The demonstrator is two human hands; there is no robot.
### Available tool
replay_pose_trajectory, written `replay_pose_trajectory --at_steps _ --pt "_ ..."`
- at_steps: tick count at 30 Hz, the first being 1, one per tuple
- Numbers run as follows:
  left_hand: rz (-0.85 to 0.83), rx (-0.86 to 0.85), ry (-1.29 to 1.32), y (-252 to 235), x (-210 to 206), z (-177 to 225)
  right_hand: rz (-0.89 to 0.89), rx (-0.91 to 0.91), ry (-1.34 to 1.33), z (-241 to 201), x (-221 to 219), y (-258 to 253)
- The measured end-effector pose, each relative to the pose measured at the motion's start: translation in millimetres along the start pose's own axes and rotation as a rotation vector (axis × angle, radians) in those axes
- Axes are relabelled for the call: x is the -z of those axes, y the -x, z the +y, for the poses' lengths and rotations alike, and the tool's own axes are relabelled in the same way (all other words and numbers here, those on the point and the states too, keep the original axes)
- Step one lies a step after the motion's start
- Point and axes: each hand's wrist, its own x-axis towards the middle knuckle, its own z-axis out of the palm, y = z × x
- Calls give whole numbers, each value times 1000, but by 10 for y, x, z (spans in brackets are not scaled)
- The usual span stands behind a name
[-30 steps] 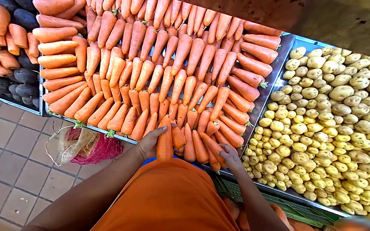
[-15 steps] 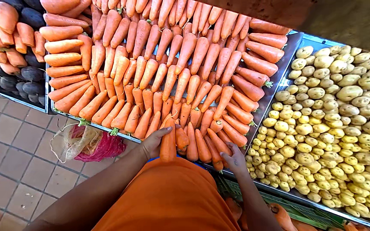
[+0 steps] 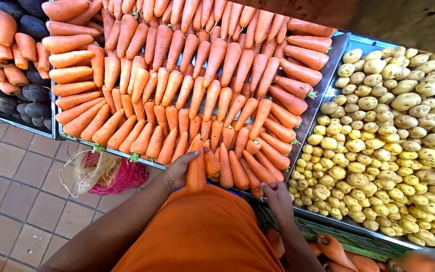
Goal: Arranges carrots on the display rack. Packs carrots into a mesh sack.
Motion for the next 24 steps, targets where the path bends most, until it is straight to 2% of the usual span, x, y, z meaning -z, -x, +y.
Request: replay_pose_trajectory --at_steps 2,4,8,11,14,19,24 --pt "-8 6 14 2 42 -20 -240 -260 -294 23 -154 62" --pt "-7 13 17 -6 55 -37 -271 -381 -497 -13 -343 52" --pt "-26 -10 16 -3 67 -66 8 -331 -590 47 -682 -67" --pt "-30 -12 20 -9 107 -63 86 -292 -563 113 -740 -116" --pt "-8 -11 16 61 108 -54 78 -301 -548 168 -703 -73" --pt "22 -8 50 107 172 -40 2 -346 -769 187 -611 -13" --pt "24 0 64 92 214 -70 -102 -356 -784 205 -521 -109"
